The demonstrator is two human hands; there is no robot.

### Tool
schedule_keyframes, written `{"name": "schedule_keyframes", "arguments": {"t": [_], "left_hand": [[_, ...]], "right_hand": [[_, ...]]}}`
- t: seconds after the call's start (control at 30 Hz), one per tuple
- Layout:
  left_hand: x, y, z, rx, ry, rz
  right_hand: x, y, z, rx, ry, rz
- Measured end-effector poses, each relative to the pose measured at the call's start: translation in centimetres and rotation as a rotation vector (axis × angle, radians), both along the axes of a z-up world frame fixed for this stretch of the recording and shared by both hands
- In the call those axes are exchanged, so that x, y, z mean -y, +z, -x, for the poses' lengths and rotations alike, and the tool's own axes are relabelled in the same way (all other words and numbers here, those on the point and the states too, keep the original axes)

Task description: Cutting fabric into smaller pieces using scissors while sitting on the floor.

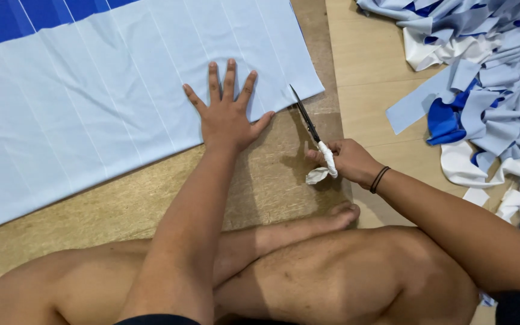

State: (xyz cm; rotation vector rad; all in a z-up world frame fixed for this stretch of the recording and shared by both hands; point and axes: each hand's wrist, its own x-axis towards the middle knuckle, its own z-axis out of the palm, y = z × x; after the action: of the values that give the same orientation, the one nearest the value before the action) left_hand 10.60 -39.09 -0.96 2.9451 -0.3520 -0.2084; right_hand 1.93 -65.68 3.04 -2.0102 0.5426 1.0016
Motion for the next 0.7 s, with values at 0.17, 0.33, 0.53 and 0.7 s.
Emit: {"name": "schedule_keyframes", "arguments": {"t": [0.17,0.33,0.53,0.7], "left_hand": [[0.2,0.0,-0.1,-0.010,-0.019,0.002],[0.3,0.4,-0.4,-0.029,-0.021,-0.033],[0.3,0.4,-0.1,-0.070,-0.012,-0.073],[0.4,0.6,-0.3,-0.095,-0.010,-0.096]], "right_hand": [[-0.9,1.1,-0.3,0.023,0.063,0.046],[-1.1,1.2,-0.3,0.054,0.053,0.014],[-1.6,1.3,-0.2,0.065,-0.003,-0.035],[-1.5,1.3,-0.4,0.010,0.047,0.037]]}}
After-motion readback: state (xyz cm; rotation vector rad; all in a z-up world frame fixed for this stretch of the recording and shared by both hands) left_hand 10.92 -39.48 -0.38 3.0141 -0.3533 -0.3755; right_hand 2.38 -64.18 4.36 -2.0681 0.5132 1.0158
